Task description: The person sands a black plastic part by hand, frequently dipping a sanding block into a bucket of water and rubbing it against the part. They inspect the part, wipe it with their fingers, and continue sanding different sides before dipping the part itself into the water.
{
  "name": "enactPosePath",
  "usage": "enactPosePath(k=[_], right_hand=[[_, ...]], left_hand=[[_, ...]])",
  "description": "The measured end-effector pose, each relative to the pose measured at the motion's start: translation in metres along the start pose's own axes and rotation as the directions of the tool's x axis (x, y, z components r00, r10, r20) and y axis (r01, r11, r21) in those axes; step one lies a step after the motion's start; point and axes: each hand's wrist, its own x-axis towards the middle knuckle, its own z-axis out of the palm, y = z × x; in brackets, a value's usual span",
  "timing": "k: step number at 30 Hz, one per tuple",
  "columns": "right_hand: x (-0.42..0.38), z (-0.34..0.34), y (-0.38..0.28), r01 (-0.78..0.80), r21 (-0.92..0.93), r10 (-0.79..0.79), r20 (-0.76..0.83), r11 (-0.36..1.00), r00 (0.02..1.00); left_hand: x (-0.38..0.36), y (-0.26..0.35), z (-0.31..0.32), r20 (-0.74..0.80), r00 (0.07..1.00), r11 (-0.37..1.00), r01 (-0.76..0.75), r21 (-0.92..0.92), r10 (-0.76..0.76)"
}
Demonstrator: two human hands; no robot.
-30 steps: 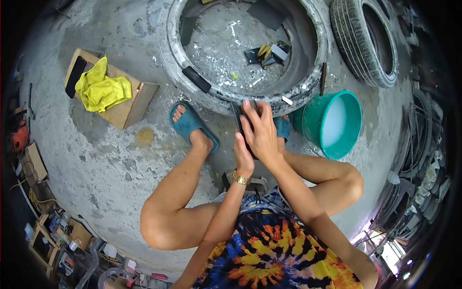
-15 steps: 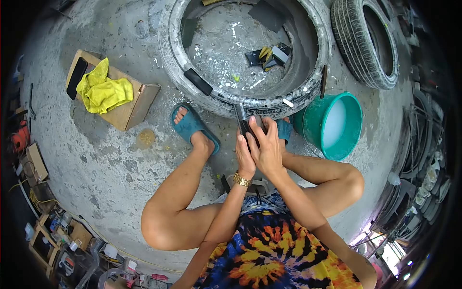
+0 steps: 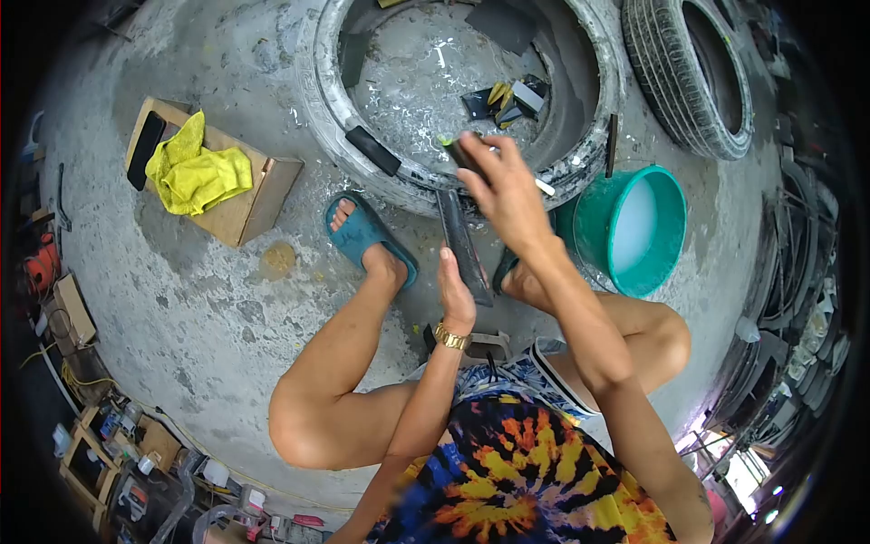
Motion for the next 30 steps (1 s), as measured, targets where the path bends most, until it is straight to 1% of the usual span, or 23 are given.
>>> enactPosePath(k=[1, 2, 3, 5, 6, 7, 10, 12, 13, 14, 15, 17, 18, 19, 21, 22, 23, 24, 25, 27, 28, 29, 30], right_hand=[[-0.001, -0.013, 0.001, 0.014, 0.077, -0.013, -0.009, 0.997, 1.000], [-0.005, -0.028, 0.000, -0.002, 0.129, -0.002, 0.031, 0.992, 1.000], [-0.011, -0.033, 0.003, 0.001, 0.127, -0.006, 0.036, 0.992, 0.999], [-0.020, -0.038, 0.009, 0.137, -0.050, -0.130, 0.129, 0.989, 0.983], [-0.020, -0.035, 0.010, 0.157, -0.046, -0.146, 0.187, 0.986, 0.971], [-0.019, -0.031, 0.010, 0.159, -0.046, -0.148, 0.188, 0.986, 0.971], [-0.022, -0.010, 0.019, 0.342, -0.192, -0.283, 0.280, 0.920, 0.918], [-0.057, -0.010, 0.015, 0.367, -0.196, -0.297, 0.314, 0.909, 0.902], [-0.064, -0.011, 0.010, 0.400, -0.191, -0.317, 0.353, 0.896, 0.880], [-0.059, -0.013, 0.012, 0.399, -0.180, -0.319, 0.354, 0.899, 0.879], [-0.044, -0.018, 0.004, 0.341, -0.206, -0.249, 0.372, 0.917, 0.894], [-0.031, -0.002, 0.012, 0.335, -0.216, -0.265, 0.298, 0.917, 0.917], [-0.039, -0.002, 0.013, 0.353, -0.217, -0.281, 0.303, 0.910, 0.911], [-0.055, -0.006, 0.012, 0.384, -0.210, -0.307, 0.321, 0.899, 0.896], [-0.070, -0.011, 0.010, 0.411, -0.177, -0.324, 0.377, 0.894, 0.867], [-0.058, -0.016, 0.008, 0.390, -0.172, -0.312, 0.355, 0.905, 0.881], [-0.041, -0.019, 0.008, 0.363, -0.167, -0.293, 0.337, 0.917, 0.895], [-0.022, -0.003, 0.017, 0.351, -0.188, -0.294, 0.276, 0.917, 0.915], [-0.030, -0.005, 0.016, 0.363, -0.187, -0.303, 0.285, 0.913, 0.910], [-0.054, -0.014, 0.002, 0.396, -0.209, -0.315, 0.335, 0.894, 0.888], [-0.064, -0.011, 0.000, 0.439, -0.150, -0.367, 0.354, 0.886, 0.860], [-0.065, -0.013, 0.004, 0.430, -0.121, -0.358, 0.380, 0.895, 0.853], [-0.054, -0.012, 0.009, 0.414, -0.135, -0.348, 0.349, 0.900, 0.870]], left_hand=[[0.000, 0.007, 0.001, -0.005, 1.000, 1.000, -0.004, -0.008, 0.004], [-0.001, 0.015, -0.001, -0.003, 1.000, 1.000, 0.011, 0.000, -0.011], [-0.001, 0.024, -0.003, 0.005, 1.000, 1.000, 0.024, 0.011, -0.024], [0.002, 0.036, -0.007, -0.017, 1.000, 0.999, 0.021, 0.039, -0.021], [0.003, 0.042, -0.010, -0.018, 0.999, 0.994, 0.037, 0.104, -0.036], [0.004, 0.046, -0.012, -0.022, 0.998, 0.984, 0.054, 0.168, -0.051], [0.006, 0.053, -0.012, -0.025, 0.998, 0.986, 0.066, 0.155, -0.062], [0.008, 0.060, -0.011, -0.030, 0.997, 0.986, 0.070, 0.153, -0.066], [0.008, 0.064, -0.010, -0.027, 0.999, 0.970, 0.042, 0.238, -0.036], [0.004, 0.063, -0.009, -0.027, 0.999, 0.947, 0.025, 0.321, -0.018], [0.002, 0.064, -0.011, -0.031, 0.999, 0.948, 0.038, 0.316, -0.030], [0.008, 0.072, -0.015, -0.011, 0.994, 0.964, 0.109, 0.241, -0.110], [0.009, 0.076, -0.015, 0.001, 0.997, 0.952, 0.071, 0.297, -0.075], [0.009, 0.081, -0.015, -0.006, 0.998, 0.957, 0.058, 0.283, -0.059], [0.009, 0.089, -0.013, -0.038, 0.993, 0.919, 0.119, 0.376, -0.114], [0.010, 0.089, -0.012, -0.042, 0.992, 0.922, 0.124, 0.366, -0.116], [0.010, 0.088, -0.012, -0.026, 0.996, 0.909, 0.092, 0.406, -0.089], [0.007, 0.086, -0.012, -0.011, 0.998, 0.894, 0.060, 0.444, -0.061], [0.007, 0.087, -0.013, -0.018, 0.998, 0.899, 0.057, 0.434, -0.055], [0.012, 0.089, -0.015, -0.032, 0.995, 0.885, 0.095, 0.456, -0.091], [0.014, 0.089, -0.016, -0.012, 0.997, 0.888, 0.075, 0.453, -0.078], [0.016, 0.088, -0.018, -0.019, 0.997, 0.894, 0.078, 0.442, -0.078], [0.016, 0.088, -0.018, -0.008, 0.998, 0.888, 0.060, 0.457, -0.063]])
